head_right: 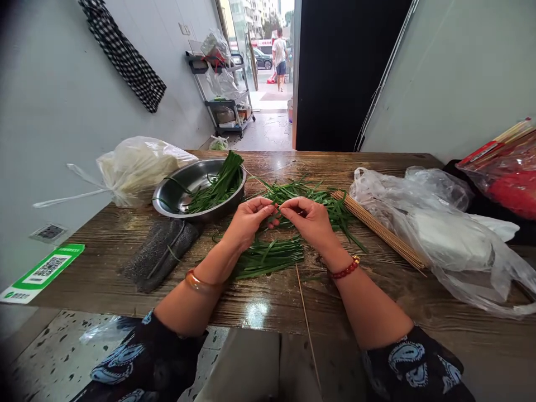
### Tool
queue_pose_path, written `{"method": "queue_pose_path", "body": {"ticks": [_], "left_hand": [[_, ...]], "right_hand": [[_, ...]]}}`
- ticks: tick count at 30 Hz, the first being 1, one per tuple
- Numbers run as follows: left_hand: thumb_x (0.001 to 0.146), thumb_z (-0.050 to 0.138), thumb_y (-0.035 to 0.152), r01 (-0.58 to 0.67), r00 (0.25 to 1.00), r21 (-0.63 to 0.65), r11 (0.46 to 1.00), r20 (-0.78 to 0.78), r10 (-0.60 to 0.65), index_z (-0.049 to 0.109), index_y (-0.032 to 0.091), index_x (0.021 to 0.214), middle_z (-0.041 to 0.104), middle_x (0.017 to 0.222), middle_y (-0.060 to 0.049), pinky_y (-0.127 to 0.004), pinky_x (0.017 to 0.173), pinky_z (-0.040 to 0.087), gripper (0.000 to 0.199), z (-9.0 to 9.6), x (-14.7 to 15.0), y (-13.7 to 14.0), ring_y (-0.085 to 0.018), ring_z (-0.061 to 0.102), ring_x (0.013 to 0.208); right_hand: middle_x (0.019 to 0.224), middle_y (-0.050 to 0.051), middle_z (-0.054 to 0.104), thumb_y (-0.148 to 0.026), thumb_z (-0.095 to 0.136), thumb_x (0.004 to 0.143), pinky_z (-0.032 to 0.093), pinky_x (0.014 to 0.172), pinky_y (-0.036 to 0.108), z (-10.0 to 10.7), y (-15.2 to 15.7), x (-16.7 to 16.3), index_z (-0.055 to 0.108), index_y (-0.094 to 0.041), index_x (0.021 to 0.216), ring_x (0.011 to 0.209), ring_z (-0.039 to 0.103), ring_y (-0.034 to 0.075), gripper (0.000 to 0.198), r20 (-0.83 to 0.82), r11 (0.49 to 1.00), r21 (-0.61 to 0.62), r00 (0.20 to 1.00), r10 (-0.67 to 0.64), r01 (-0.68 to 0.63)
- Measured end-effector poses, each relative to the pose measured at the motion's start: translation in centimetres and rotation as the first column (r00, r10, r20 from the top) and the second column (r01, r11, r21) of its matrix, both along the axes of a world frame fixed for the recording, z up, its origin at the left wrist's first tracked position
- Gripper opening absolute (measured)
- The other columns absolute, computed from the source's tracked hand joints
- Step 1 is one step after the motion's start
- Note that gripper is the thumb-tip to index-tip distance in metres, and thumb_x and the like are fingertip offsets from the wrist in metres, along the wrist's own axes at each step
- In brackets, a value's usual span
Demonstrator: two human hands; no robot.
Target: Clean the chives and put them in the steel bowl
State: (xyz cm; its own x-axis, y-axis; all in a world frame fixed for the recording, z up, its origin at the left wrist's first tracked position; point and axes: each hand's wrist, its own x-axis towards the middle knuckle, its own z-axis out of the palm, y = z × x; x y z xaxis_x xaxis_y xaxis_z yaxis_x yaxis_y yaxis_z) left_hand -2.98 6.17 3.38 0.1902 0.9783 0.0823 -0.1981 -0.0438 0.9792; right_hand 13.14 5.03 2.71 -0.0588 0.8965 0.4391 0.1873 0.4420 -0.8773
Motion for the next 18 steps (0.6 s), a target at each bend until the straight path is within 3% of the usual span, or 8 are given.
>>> {"method": "queue_pose_path", "body": {"ticks": [3,7,12,18], "left_hand": [[0.069,0.077,0.035,0.068,0.998,-0.005,0.998,-0.001,-0.068,0.06,0.013,0.079,0.064,0.063,-0.001,-0.019,0.043,0.044,0.03,0.07,-0.03,-0.18,-0.011,0.062,0.049],[0.071,0.075,0.037,0.16,0.987,-0.003,0.987,-0.024,-0.16,0.064,0.01,0.083,0.066,0.065,-0.003,-0.018,0.041,0.044,0.032,0.37,0.17,-0.71,-0.011,0.062,0.049],[0.073,0.074,0.036,0.185,0.983,-0.007,0.983,-0.007,-0.185,0.064,0.009,0.086,0.068,0.072,-0.005,-0.018,0.042,0.045,0.031,0.46,0.19,-0.84,-0.012,0.064,0.052],[0.073,0.074,0.035,0.197,0.98,-0.022,0.98,0.012,-0.197,0.062,0.009,0.087,0.07,0.073,-0.006,-0.018,0.042,0.045,0.032,0.12,0.2,-0.7,-0.012,0.065,0.052]], "right_hand": [[0.077,0.001,0.069,-0.038,0.067,0.079,0.046,0.064,0.028,0.24,-0.39,-0.23,0.071,-0.021,0.08,0.069,0.06,0.015,0.018,0.009,0.999,0.004,0.999,0.035,-0.035],[0.076,0.001,0.064,-0.035,0.067,0.079,0.044,0.06,0.027,0.25,-0.47,-0.37,0.071,-0.021,0.079,0.066,0.057,0.014,0.015,0.048,0.997,0.067,0.998,-0.051,0.048],[0.089,0.003,0.062,-0.03,0.069,0.077,0.042,0.055,0.025,0.06,-0.36,-0.4,0.069,-0.021,0.077,0.067,0.056,0.012,0.008,0.038,0.973,0.168,0.986,-0.165,0.157],[0.093,0.004,0.066,-0.032,0.067,0.079,0.05,0.066,0.028,-0.63,-0.03,-0.57,0.065,-0.022,0.08,0.081,0.062,0.016,0.01,-0.029,0.977,0.146,0.988,-0.153,0.156]]}}
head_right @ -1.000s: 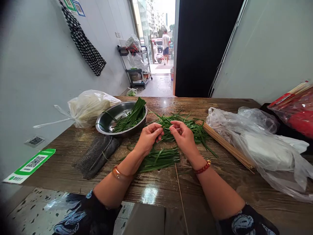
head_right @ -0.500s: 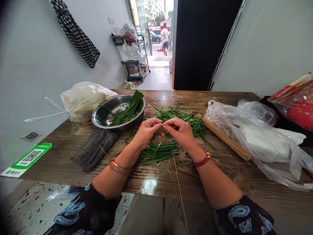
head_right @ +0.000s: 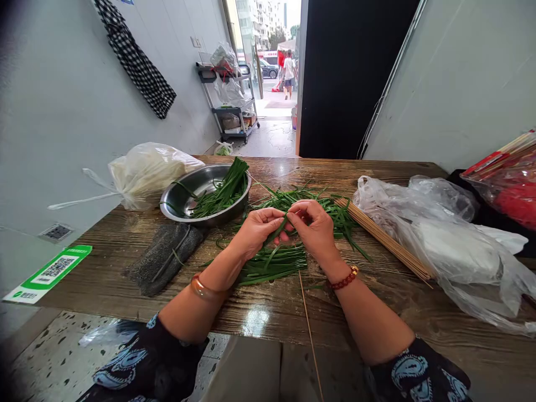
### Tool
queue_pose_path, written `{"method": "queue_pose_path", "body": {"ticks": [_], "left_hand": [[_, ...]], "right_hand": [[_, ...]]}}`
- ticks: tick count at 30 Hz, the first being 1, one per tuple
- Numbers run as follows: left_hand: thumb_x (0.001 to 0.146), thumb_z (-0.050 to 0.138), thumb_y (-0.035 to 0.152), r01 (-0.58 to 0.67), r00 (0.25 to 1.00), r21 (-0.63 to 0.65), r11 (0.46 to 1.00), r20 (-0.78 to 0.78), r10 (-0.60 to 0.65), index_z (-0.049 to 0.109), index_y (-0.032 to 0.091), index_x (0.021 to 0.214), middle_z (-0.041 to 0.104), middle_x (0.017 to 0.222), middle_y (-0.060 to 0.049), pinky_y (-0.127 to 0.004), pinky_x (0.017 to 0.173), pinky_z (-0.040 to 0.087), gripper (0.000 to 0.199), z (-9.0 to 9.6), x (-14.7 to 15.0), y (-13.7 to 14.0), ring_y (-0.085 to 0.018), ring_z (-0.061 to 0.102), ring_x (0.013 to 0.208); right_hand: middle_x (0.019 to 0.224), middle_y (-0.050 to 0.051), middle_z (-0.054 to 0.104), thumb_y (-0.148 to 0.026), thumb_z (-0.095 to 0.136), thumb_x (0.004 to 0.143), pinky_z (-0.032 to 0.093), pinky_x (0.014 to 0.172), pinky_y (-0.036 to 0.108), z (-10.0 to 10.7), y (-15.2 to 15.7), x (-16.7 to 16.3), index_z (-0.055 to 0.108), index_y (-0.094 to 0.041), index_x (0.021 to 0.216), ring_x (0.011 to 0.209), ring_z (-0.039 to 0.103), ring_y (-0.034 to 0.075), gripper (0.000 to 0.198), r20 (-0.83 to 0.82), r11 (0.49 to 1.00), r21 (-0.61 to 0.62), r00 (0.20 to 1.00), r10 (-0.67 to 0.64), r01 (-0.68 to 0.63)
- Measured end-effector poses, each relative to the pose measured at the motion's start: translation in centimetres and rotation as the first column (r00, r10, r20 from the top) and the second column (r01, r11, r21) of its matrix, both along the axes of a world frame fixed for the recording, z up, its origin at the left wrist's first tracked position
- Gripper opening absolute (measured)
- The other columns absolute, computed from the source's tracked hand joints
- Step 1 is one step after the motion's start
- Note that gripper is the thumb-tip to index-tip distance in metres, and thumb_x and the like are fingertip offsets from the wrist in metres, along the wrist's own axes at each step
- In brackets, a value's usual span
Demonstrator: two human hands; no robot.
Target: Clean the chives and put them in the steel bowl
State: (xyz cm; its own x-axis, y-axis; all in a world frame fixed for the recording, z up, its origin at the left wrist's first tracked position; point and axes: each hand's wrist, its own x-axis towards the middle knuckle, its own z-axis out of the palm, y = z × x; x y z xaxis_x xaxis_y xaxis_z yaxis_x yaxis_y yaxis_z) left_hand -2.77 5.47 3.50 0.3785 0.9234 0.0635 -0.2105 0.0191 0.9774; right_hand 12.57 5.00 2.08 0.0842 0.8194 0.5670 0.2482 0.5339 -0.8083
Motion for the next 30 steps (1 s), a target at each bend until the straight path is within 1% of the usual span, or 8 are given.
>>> {"method": "queue_pose_path", "body": {"ticks": [4,7,11,15,17,23,28,30], "left_hand": [[0.072,0.075,0.035,0.017,0.999,-0.013,1.0,0.031,-0.017,0.061,0.01,0.086,0.069,0.071,-0.005,-0.018,0.042,0.045,0.032,0.03,-0.02,-0.18,-0.012,0.065,0.051],[0.072,0.075,0.037,0.037,0.999,-0.011,0.999,0.034,-0.037,0.061,0.011,0.086,0.068,0.072,-0.004,-0.018,0.043,0.044,0.034,0.06,-0.12,-0.31,-0.012,0.065,0.052],[0.073,0.075,0.038,0.061,0.998,-0.011,0.998,0.024,-0.061,0.061,0.011,0.086,0.068,0.072,-0.004,-0.018,0.045,0.044,0.033,0.15,-0.25,-0.38,-0.012,0.065,0.054],[0.078,0.068,0.043,0.087,0.996,-0.01,0.996,0.012,-0.087,0.062,0.011,0.088,0.068,0.074,-0.004,-0.019,0.051,0.048,0.034,0.3,-0.33,-0.28,-0.01,0.064,0.055],[0.081,0.063,0.046,0.09,0.996,-0.027,0.996,0.011,-0.089,0.062,0.011,0.088,0.068,0.074,-0.004,-0.019,0.05,0.047,0.036,0.31,-0.39,-0.18,-0.009,0.062,0.053],[0.078,0.068,0.042,0.039,0.997,-0.039,0.998,-0.064,-0.041,0.06,0.012,0.08,0.064,0.066,-0.001,-0.014,0.038,0.032,0.031,0.21,-0.62,0.01,-0.004,0.051,0.046],[0.078,0.067,0.042,0.016,0.997,-0.036,0.999,-0.071,-0.019,0.059,0.012,0.078,0.06,0.063,0.001,-0.014,0.037,0.028,0.03,0.36,-0.58,-0.09,-0.003,0.046,0.043],[0.079,0.066,0.043,0.036,0.996,-0.046,0.998,-0.08,-0.04,0.058,0.012,0.075,0.058,0.063,0.001,-0.014,0.037,0.027,0.032,0.35,-0.59,-0.08,-0.003,0.046,0.044]], "right_hand": [[0.09,0.003,0.069,-0.034,0.069,0.078,0.051,0.065,0.028,-0.34,0.24,0.05,0.065,-0.022,0.091,0.073,0.064,0.015,0.019,-0.097,0.993,-0.101,0.994,0.043,-0.053],[0.092,0.003,0.07,-0.035,0.066,0.08,0.051,0.066,0.029,-0.42,0.25,0.24,0.066,-0.022,0.103,0.07,0.064,0.014,0.026,-0.052,0.985,-0.139,0.994,0.097,-0.104],[0.078,0.002,0.069,-0.037,0.062,0.084,0.05,0.064,0.03,-0.29,0.03,0.47,0.069,-0.02,0.097,0.065,0.063,0.015,0.022,0.031,0.985,-0.145,0.994,0.102,-0.096],[0.082,0.002,0.07,-0.033,0.061,0.084,0.048,0.065,0.029,0.1,-0.26,0.57,0.07,-0.021,0.09,0.07,0.062,0.016,0.016,0.133,0.999,-0.049,0.991,-0.008,0.015],[0.084,0.002,0.07,-0.03,0.06,0.085,0.048,0.066,0.03,0.3,-0.37,0.57,0.069,-0.021,0.088,0.074,0.062,0.016,0.013,0.2,0.999,0.017,0.979,-0.037,0.035],[0.085,0.002,0.069,-0.025,0.055,0.09,0.048,0.068,0.029,0.49,-0.48,0.49,0.067,-0.023,0.088,0.077,0.061,0.016,0.012,0.323,0.985,0.171,0.946,-0.041,-0.015],[0.086,0.003,0.068,-0.024,0.054,0.091,0.049,0.07,0.03,0.3,-0.3,0.6,0.065,-0.023,0.091,0.077,0.062,0.017,0.011,0.35,0.975,0.22,0.935,-0.058,-0.021],[0.087,0.003,0.068,-0.023,0.054,0.092,0.05,0.073,0.031,0.2,-0.2,0.7,0.065,-0.023,0.092,0.081,0.063,0.017,0.011,0.362,0.971,0.237,0.931,-0.054,-0.036]]}}
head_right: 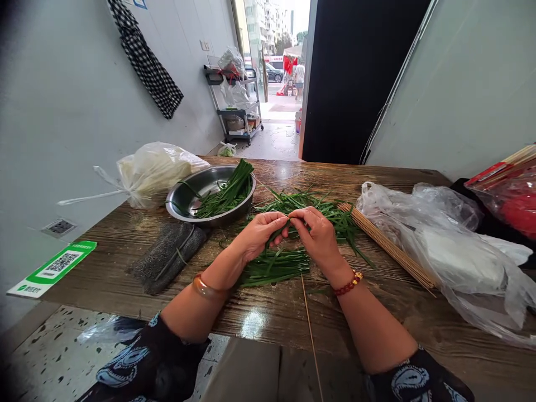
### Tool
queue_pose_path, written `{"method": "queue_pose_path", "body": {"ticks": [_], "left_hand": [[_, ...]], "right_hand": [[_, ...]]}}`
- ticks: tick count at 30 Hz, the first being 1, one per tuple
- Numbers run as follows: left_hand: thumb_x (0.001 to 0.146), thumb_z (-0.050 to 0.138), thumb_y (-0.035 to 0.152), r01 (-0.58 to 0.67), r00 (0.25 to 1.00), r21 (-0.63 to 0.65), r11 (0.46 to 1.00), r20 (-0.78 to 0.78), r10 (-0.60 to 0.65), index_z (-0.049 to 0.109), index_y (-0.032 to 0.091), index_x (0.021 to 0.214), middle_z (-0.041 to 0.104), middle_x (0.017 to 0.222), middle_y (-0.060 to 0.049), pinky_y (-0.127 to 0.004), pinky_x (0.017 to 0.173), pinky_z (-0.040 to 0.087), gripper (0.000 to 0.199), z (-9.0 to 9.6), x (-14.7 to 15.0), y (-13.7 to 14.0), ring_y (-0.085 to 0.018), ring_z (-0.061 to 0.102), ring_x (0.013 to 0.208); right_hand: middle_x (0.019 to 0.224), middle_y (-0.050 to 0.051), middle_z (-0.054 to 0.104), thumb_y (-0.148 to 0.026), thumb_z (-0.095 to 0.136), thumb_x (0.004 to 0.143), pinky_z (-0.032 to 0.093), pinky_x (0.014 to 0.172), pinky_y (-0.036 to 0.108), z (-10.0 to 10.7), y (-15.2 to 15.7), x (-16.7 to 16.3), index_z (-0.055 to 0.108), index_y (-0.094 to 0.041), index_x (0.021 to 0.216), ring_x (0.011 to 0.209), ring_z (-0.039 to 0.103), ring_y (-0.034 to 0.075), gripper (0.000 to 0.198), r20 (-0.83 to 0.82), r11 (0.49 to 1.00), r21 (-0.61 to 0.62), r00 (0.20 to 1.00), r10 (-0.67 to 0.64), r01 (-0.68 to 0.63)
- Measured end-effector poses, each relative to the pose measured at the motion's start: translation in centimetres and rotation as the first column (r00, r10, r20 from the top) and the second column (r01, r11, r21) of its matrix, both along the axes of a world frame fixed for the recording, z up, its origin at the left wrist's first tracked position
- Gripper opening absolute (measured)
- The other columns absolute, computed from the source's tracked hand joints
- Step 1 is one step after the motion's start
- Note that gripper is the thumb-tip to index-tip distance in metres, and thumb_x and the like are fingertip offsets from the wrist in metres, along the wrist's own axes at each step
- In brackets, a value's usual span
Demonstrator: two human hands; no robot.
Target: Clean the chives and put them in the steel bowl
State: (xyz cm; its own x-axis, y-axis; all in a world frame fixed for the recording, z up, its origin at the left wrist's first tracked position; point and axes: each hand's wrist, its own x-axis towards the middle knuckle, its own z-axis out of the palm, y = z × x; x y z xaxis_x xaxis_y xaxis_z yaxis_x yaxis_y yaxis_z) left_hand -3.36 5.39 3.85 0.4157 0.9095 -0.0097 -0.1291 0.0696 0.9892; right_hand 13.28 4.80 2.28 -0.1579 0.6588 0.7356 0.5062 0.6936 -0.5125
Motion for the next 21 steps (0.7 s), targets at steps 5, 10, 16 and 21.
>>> {"method": "queue_pose_path", "body": {"ticks": [5,10,16,21], "left_hand": [[0.075,0.069,0.048,0.077,0.997,-0.036,0.996,0.009,-0.076,0.06,0.011,0.071,0.056,0.063,0.001,-0.018,0.043,0.039,0.038,0.0,-0.1,0.0,-0.006,0.05,0.048],[0.072,0.07,0.045,-0.012,0.999,-0.01,1.0,-0.048,0.012,0.064,0.011,0.072,0.054,0.062,0.001,-0.017,0.041,0.026,0.035,0.2,0.0,0.0,-0.004,0.043,0.047],[0.078,0.061,0.04,-0.28,0.941,0.227,0.933,-0.128,0.314,0.068,0.012,0.079,0.05,0.059,0.002,-0.021,0.046,0.023,0.029,-0.3,-0.7,1.4,-0.006,0.034,0.048],[0.085,0.051,0.032,-0.388,0.75,0.593,0.705,-0.242,0.616,0.069,0.014,0.082,0.057,0.066,-0.001,-0.024,0.058,0.034,0.025,0.3,-2.0,2.2,-0.012,0.047,0.061]], "right_hand": [[0.084,0.003,0.068,-0.023,0.054,0.092,0.05,0.071,0.031,-0.1,0.1,0.0,0.065,-0.023,0.093,0.077,0.062,0.017,0.011,-0.002,1.0,0.011,1.0,0.0,0.0],[0.082,0.002,0.07,-0.028,0.053,0.091,0.05,0.073,0.032,0.3,0.0,0.0,0.067,-0.024,0.09,0.079,0.064,0.018,0.014,-0.027,0.998,-0.06,0.999,-0.021,0.019],[0.088,0.006,0.072,-0.037,0.049,0.092,0.051,0.072,0.033,0.5,1.5,2.7,0.069,-0.021,0.098,0.078,0.066,0.019,0.026,-0.234,0.969,-0.171,0.948,-0.217,0.179],[0.086,0.007,0.073,-0.038,0.052,0.088,0.051,0.07,0.034,-0.9,3.6,5.6,0.07,-0.018,0.1,0.075,0.066,0.02,0.029,-0.241,0.931,-0.227,0.91,-0.339,0.286]]}}
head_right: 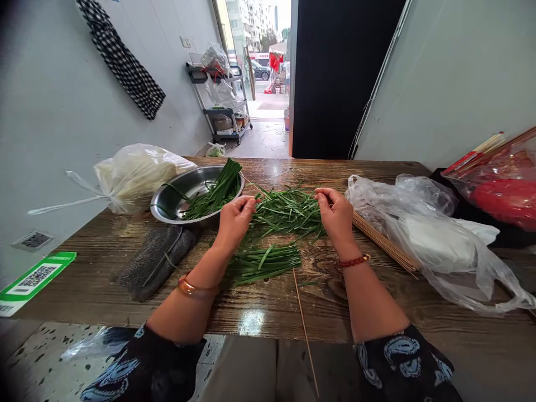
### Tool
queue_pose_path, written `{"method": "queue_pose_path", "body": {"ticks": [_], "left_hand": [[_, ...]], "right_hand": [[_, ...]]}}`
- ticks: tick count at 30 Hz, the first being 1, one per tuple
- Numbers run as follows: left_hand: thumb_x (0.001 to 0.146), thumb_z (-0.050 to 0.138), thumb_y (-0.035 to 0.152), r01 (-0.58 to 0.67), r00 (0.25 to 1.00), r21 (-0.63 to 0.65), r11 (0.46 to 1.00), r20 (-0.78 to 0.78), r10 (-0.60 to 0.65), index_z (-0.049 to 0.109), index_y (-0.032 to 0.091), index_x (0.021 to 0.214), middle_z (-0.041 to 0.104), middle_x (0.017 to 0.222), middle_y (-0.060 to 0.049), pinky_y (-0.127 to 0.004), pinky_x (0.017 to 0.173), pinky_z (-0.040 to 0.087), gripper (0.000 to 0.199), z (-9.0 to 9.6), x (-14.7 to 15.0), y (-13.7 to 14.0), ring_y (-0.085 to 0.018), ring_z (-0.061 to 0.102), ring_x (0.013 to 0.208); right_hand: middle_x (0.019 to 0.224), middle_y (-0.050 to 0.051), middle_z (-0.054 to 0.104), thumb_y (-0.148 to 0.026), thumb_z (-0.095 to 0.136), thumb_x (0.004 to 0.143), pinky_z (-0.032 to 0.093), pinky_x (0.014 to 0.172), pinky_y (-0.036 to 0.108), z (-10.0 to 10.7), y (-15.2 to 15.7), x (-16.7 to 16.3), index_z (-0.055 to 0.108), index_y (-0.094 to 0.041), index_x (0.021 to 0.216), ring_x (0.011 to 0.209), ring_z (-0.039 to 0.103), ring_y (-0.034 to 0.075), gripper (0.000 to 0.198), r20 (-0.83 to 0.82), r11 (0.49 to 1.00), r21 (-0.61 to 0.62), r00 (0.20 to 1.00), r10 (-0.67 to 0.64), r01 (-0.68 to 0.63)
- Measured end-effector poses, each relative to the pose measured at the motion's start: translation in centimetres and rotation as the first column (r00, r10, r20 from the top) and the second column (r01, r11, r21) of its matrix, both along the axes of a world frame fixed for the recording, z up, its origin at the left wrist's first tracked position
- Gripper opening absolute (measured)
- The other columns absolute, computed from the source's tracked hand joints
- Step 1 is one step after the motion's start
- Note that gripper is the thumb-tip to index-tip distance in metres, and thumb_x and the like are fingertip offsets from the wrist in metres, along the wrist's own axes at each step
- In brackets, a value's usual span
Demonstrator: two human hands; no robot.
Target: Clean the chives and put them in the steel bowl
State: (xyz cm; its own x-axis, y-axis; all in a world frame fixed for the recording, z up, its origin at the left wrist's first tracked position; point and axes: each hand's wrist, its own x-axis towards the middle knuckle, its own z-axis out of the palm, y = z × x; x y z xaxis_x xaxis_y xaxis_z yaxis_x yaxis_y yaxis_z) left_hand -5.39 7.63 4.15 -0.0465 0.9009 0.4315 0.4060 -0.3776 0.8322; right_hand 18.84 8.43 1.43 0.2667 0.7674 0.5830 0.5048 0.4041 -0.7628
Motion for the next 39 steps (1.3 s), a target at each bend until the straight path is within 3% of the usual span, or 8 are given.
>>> {"method": "queue_pose_path", "body": {"ticks": [3,5,11,16,21,24,30,39], "left_hand": [[0.087,0.049,0.028,-0.104,0.985,0.17,0.98,-0.121,0.126,0.068,0.014,0.082,0.062,0.075,-0.004,-0.026,0.069,0.038,0.025,0.5,-0.6,0.2,-0.015,0.053,0.071],[0.088,0.048,0.027,-0.099,0.977,0.206,0.974,-0.167,0.135,0.068,0.014,0.081,0.064,0.077,-0.005,-0.027,0.071,0.039,0.024,0.5,-0.7,0.3,-0.016,0.055,0.075],[0.087,0.049,0.026,0.046,0.975,0.047,0.998,-0.22,-0.034,0.067,0.014,0.079,0.063,0.07,-0.003,-0.025,0.066,0.039,0.024,-0.5,0.4,0.2,-0.015,0.055,0.07],[0.086,0.05,0.026,0.077,0.977,0.018,0.997,-0.199,-0.071,0.066,0.014,0.075,0.061,0.067,-0.002,-0.025,0.064,0.038,0.023,-0.5,1.0,-0.2,-0.014,0.052,0.068],[0.085,0.051,0.027,0.083,0.985,0.002,0.997,-0.152,-0.082,0.067,0.014,0.075,0.059,0.064,-0.001,-0.023,0.061,0.037,0.023,-0.5,0.9,-0.2,-0.013,0.051,0.065],[0.085,0.051,0.029,0.088,0.988,-0.005,0.996,-0.128,-0.088,0.067,0.014,0.075,0.058,0.063,0.0,-0.023,0.059,0.035,0.024,-0.6,0.9,-0.2,-0.012,0.049,0.063],[0.085,0.052,0.031,0.102,0.992,-0.052,0.993,-0.075,-0.106,0.068,0.013,0.077,0.054,0.061,0.001,-0.022,0.054,0.032,0.025,-0.7,0.9,-0.2,-0.011,0.045,0.059],[0.082,0.055,0.035,0.134,0.99,-0.121,0.983,0.067,-0.127,0.069,0.013,0.08,0.055,0.06,0.001,-0.021,0.05,0.03,0.026,-0.9,1.0,-0.1,-0.009,0.042,0.054]], "right_hand": [[0.09,0.009,0.073,-0.034,0.05,0.087,0.049,0.073,0.035,-0.6,0.7,1.5,0.07,-0.018,0.1,0.08,0.065,0.022,0.029,0.138,0.997,-0.002,0.987,-0.08,0.081],[0.091,0.009,0.072,-0.032,0.05,0.087,0.047,0.073,0.035,-0.8,0.9,2.4,0.072,-0.018,0.097,0.08,0.064,0.023,0.028,0.255,0.992,-0.027,0.961,-0.11,0.121],[0.089,0.007,0.072,-0.027,0.056,0.085,0.045,0.073,0.033,-1.7,0.8,3.2,0.075,-0.02,0.09,0.08,0.063,0.021,0.021,0.53,0.977,-0.211,0.843,0.091,0.027],[0.093,0.01,0.069,-0.027,0.067,0.078,0.045,0.077,0.036,-2.4,0.9,2.6,0.076,-0.022,0.094,0.086,0.061,0.024,0.019,0.687,0.984,-0.15,0.726,0.034,0.095],[0.088,0.008,0.07,-0.036,0.057,0.086,0.048,0.077,0.036,-1.6,0.8,1.8,0.076,-0.021,0.09,0.084,0.063,0.023,0.024,0.469,0.995,-0.059,0.882,-0.046,0.084],[0.089,0.007,0.072,-0.039,0.053,0.088,0.049,0.079,0.037,-0.8,0.6,1.4,0.075,-0.021,0.093,0.086,0.065,0.023,0.029,0.293,0.999,-0.035,0.956,0.017,-0.007],[0.092,0.008,0.072,-0.035,0.052,0.086,0.049,0.082,0.038,-0.3,0.5,0.8,0.076,-0.021,0.095,0.089,0.065,0.022,0.029,0.232,0.994,-0.052,0.966,0.11,-0.1],[0.072,0.002,0.071,-0.04,0.06,0.079,0.047,0.061,0.03,0.0,-0.1,-0.1,0.074,-0.019,0.081,0.063,0.061,0.017,0.025,0.115,0.984,-0.124,0.983,0.145,-0.131]]}}
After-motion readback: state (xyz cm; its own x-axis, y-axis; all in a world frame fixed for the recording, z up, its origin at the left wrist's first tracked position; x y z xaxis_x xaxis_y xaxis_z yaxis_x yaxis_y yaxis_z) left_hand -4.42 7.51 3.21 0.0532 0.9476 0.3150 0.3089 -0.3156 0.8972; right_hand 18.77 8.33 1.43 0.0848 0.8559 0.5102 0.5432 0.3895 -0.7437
